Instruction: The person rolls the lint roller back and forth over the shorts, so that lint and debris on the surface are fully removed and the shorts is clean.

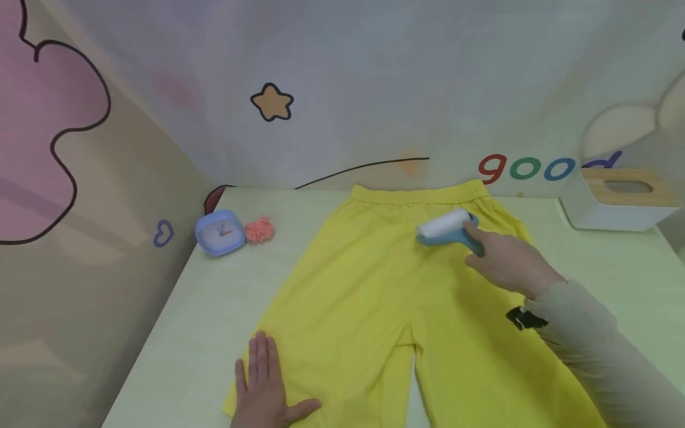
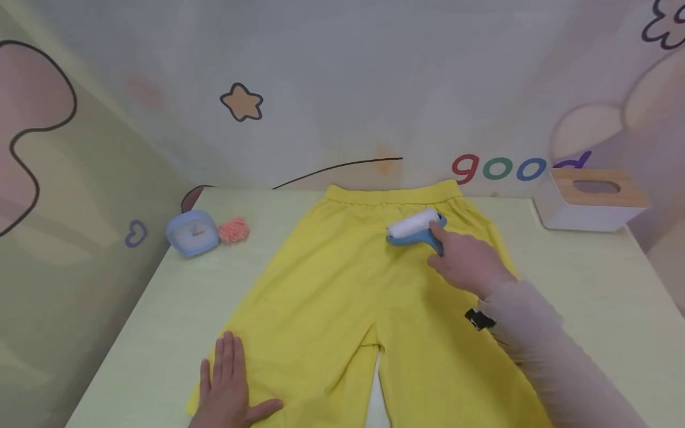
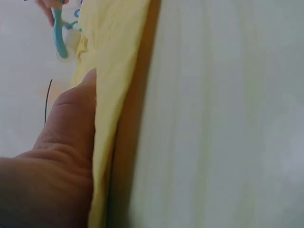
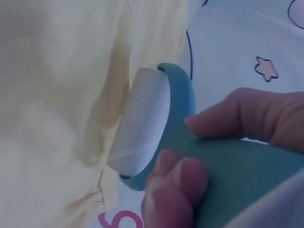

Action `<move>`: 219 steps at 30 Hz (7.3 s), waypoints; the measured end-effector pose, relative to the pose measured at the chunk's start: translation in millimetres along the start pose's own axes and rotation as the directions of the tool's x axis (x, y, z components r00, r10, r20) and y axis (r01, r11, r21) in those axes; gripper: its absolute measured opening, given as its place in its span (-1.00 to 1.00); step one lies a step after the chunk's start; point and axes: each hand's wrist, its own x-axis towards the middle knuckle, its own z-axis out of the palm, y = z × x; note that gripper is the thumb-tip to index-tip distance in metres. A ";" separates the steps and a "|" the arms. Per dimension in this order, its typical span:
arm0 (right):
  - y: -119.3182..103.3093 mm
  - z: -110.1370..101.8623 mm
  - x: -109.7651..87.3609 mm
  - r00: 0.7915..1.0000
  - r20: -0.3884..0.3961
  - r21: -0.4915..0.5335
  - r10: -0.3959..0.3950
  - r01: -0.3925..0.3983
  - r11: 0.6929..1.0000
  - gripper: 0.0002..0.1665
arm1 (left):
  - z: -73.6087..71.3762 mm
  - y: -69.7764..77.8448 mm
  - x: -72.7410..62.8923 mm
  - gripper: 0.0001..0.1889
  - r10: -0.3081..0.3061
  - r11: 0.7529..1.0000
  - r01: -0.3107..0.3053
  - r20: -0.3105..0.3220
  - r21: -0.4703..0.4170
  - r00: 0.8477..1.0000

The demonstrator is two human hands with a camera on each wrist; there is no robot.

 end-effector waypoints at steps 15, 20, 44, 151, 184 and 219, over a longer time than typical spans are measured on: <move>19.3 52.1 -88.8 0.997 0.034 0.068 0.063 -0.065 0.996 -0.38 | -5.2 -6.0 -5.7 0.47 -0.026 0.998 0.028 0.035 -0.052 0.999; 12.0 39.4 -58.6 1.000 -0.018 -0.003 -0.026 0.026 1.000 -0.38 | -5.6 -7.4 -5.0 0.47 -0.040 0.997 0.045 0.064 -0.068 0.997; 36.4 26.7 -16.8 1.000 -0.011 -0.056 0.014 -0.015 0.998 -0.32 | -7.3 1.0 0.6 0.51 -0.014 1.000 0.015 0.077 -0.017 0.997; 43.0 37.3 16.4 0.989 -0.128 -0.072 -0.079 0.070 0.995 -0.20 | -8.2 2.5 4.7 0.51 0.034 0.998 -0.029 0.081 -0.055 0.996; -38.7 79.8 -19.1 0.952 -0.141 -0.065 -0.272 0.265 0.962 -0.41 | -13.5 5.9 4.7 0.50 -0.001 0.997 0.016 0.192 -0.078 0.981; 73.3 94.5 -214.1 0.957 0.041 -0.183 0.287 -0.275 0.944 -0.35 | -16.2 -2.5 -2.1 0.51 -0.051 0.997 0.060 0.191 -0.045 0.980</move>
